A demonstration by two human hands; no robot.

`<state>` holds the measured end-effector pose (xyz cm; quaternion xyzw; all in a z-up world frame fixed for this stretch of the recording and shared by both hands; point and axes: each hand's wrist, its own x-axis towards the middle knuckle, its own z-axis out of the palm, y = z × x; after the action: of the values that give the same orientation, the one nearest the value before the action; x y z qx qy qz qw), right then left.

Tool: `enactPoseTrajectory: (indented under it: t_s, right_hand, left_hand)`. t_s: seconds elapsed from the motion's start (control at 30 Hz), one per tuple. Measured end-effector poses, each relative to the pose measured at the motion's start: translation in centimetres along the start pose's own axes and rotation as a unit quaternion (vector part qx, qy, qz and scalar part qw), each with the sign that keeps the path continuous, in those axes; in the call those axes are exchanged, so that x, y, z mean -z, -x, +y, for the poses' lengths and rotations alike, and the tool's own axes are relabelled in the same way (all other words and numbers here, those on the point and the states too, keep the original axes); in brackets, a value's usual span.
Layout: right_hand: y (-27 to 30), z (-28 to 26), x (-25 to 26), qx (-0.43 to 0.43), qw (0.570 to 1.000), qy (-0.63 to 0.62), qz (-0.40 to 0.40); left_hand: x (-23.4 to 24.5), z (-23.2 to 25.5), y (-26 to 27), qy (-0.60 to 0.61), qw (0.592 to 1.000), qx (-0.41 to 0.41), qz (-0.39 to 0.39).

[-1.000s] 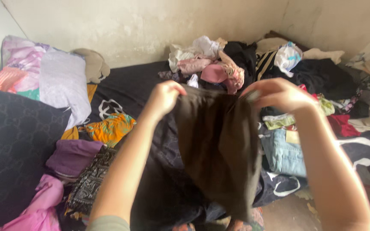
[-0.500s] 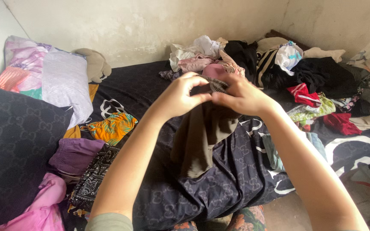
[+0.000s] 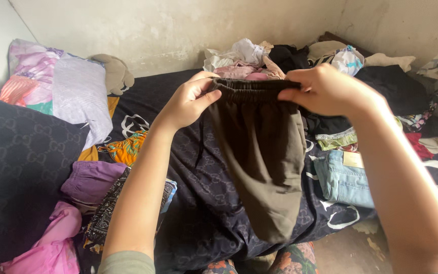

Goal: The person picks up various items of clothing from a pile on a bed, smooths them out, folds them into rectangular shapes, and stacks them to one side.

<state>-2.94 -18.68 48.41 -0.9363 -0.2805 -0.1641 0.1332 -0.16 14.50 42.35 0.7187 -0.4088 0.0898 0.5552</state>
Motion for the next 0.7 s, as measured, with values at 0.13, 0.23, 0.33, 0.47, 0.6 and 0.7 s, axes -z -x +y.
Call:
enactPoseTrajectory:
  t_s: [0.13, 0.23, 0.33, 0.47, 0.6, 0.7]
  right_hand:
    - [0.2, 0.4, 0.4, 0.081, 0.994, -0.039, 0.057]
    - [1.1, -0.4, 0.0, 0.022, 0.997, -0.063, 0.027]
    - [1.4, -0.7, -0.5, 0.052, 0.989, -0.128, 0.056]
    - [1.3, -0.1, -1.2, 0.061, 0.994, -0.073, 0.057]
    - [1.2, 0.5, -1.5, 0.149, 0.984, -0.077, 0.052]
    - [1.2, 0.4, -2.2, 0.143, 0.986, -0.055, 0.062]
  left_hand:
    - [-0.3, -0.4, -0.5, -0.028, 0.999, -0.029, -0.006]
    - [-0.9, -1.2, -0.9, -0.059, 0.997, -0.007, 0.047]
    - [-1.2, -1.0, -0.7, -0.081, 0.994, 0.015, 0.069]
    - [-0.8, 0.6, 0.1, -0.104, 0.993, -0.028, 0.046]
    - [-0.1, 1.4, 0.6, -0.078, 0.996, -0.040, -0.003]
    - [-0.3, 1.1, 1.0, -0.120, 0.990, -0.076, 0.018]
